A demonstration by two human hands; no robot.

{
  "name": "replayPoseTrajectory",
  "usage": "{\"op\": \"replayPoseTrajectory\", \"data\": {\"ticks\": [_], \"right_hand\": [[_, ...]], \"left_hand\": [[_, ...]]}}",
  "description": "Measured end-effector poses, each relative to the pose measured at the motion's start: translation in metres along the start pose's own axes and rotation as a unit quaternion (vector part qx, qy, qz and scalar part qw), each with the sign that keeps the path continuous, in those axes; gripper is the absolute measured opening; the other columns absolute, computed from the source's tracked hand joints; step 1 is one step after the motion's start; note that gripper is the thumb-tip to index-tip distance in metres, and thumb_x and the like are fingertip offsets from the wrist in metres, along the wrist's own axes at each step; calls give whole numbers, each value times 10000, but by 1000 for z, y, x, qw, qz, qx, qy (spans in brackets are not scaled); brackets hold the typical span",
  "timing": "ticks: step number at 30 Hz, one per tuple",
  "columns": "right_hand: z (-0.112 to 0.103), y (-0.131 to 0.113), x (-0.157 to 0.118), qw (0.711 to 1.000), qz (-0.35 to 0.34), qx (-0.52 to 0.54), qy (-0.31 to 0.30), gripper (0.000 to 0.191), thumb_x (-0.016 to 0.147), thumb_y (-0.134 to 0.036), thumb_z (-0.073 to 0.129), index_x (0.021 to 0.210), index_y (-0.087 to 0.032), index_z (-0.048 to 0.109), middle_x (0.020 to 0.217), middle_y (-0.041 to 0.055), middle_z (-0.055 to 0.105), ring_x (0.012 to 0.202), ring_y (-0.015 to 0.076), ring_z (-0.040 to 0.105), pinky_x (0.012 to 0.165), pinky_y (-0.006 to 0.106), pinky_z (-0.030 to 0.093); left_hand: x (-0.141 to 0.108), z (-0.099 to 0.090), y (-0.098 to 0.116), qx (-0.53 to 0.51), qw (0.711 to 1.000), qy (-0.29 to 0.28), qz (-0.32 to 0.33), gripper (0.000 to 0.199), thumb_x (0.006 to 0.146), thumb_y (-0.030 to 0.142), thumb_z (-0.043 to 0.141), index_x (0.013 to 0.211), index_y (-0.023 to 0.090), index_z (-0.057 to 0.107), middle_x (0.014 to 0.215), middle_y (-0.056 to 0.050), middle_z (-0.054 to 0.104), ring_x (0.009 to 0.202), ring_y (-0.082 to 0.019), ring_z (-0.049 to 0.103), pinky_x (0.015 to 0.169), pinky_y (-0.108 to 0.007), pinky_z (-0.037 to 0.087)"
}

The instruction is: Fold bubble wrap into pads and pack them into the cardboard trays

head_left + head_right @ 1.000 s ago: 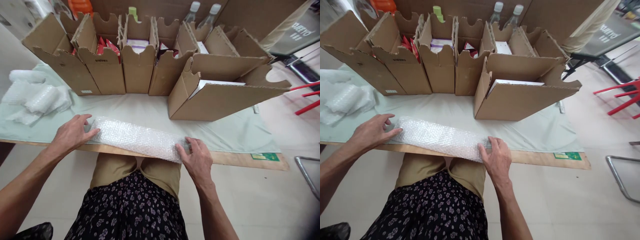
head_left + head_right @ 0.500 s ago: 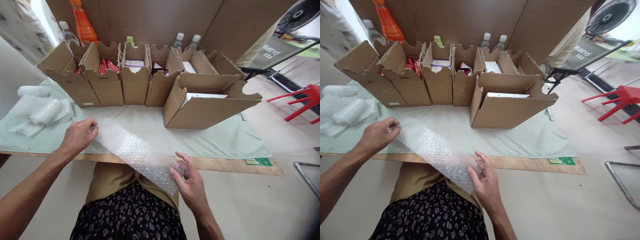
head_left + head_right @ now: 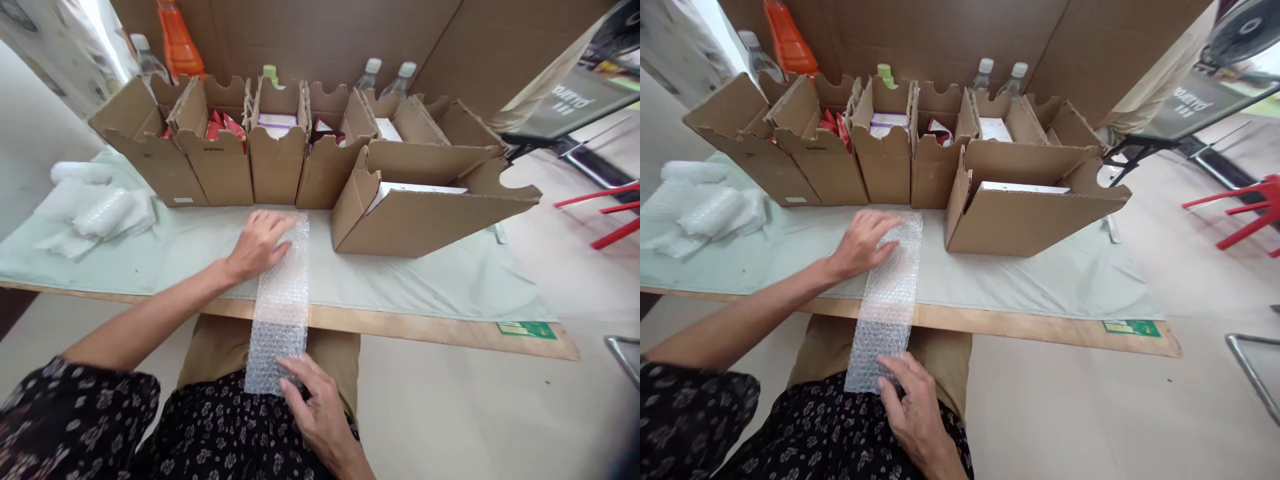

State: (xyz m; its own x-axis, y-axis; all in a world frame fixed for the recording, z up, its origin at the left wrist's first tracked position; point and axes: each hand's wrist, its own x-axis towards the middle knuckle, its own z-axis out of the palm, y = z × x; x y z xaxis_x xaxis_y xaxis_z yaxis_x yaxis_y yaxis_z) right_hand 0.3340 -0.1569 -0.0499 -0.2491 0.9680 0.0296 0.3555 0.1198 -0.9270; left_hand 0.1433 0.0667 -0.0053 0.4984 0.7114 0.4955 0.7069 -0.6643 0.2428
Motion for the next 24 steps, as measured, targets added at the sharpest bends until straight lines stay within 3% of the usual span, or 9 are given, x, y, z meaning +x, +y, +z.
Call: {"op": "replayPoseTrajectory", "data": {"ticks": [3, 6, 9, 11, 14, 18, 21, 24], "right_hand": [[-15, -4, 6, 993, 33, 100, -56, 219, 940, -265, 651, 1094, -231, 803, 995, 57, 793, 925, 207, 745, 870, 319, 605], [-24, -5, 19, 963, 44, 252, -82, 221, 920, -364, 720, 1098, -269, 810, 995, 37, 793, 872, 189, 727, 806, 301, 583], [-24, -7, 44, 911, 54, 408, -32, 365, 905, -490, 743, 1214, -298, 769, 1136, 45, 779, 967, 209, 725, 833, 325, 585], [-20, -9, 64, 888, 71, 453, 18, 479, 911, -526, 731, 1325, -287, 698, 1271, 73, 740, 1122, 242, 702, 872, 349, 587], [-15, -11, 86, 876, 135, 459, 55, 654, 935, -481, 726, 1513, -280, 496, 1375, 105, 687, 1236, 256, 668, 839, 343, 600], [-11, -7, 92, 883, 158, 438, 61, 891, 897, -429, 775, 1627, -312, 278, 1420, 106, 650, 1241, 246, 671, 852, 339, 622], [-11, -3, 89, 899, 147, 410, 51, 848, 899, -398, 770, 1610, -324, 314, 1446, 100, 633, 1263, 238, 667, 889, 339, 628], [-12, 0, 84, 922, 111, 369, 37, 644, 948, -398, 708, 1530, -319, 445, 1424, 96, 656, 1233, 241, 690, 884, 364, 640]], "left_hand": [[-65, -17, 29, -170, 984, -53, 12, 203, 1018, 274, 568, 1145, 177, 692, 1026, -82, 766, 982, -245, 675, 919, -440, 512], [-113, -33, 42, -323, 934, -121, -91, 365, 1064, 388, 515, 1382, 231, 601, 1082, -77, 774, 1073, -249, 679, 952, -431, 530], [-131, -34, 41, -432, 877, -111, -181, 575, 1093, 555, 323, 1563, 247, 442, 1184, -129, 758, 1233, -300, 650, 1026, -471, 513], [-131, -28, 40, -451, 862, -77, -219, 642, 1088, 585, 291, 1616, 226, 359, 1135, -126, 754, 1145, -289, 680, 1000, -456, 520], [-124, -16, 46, -379, 889, -20, -257, 626, 1075, 437, 465, 1632, 196, 311, 926, -38, 729, 890, -215, 679, 881, -384, 533], [-119, -1, 60, -162, 963, 64, -206, 373, 1011, 200, 544, 1373, 168, 626, 896, -40, 730, 879, -213, 633, 864, -382, 495], [-120, 4, 67, -57, 982, 81, -162, 242, 1002, 139, 518, 1132, 155, 721, 873, -59, 736, 869, -233, 609, 831, -398, 470], [-121, 4, 69, -9, 984, 81, -158, 200, 996, 153, 537, 1055, 163, 728, 792, -45, 697, 821, -238, 574, 789, -399, 454]]}}
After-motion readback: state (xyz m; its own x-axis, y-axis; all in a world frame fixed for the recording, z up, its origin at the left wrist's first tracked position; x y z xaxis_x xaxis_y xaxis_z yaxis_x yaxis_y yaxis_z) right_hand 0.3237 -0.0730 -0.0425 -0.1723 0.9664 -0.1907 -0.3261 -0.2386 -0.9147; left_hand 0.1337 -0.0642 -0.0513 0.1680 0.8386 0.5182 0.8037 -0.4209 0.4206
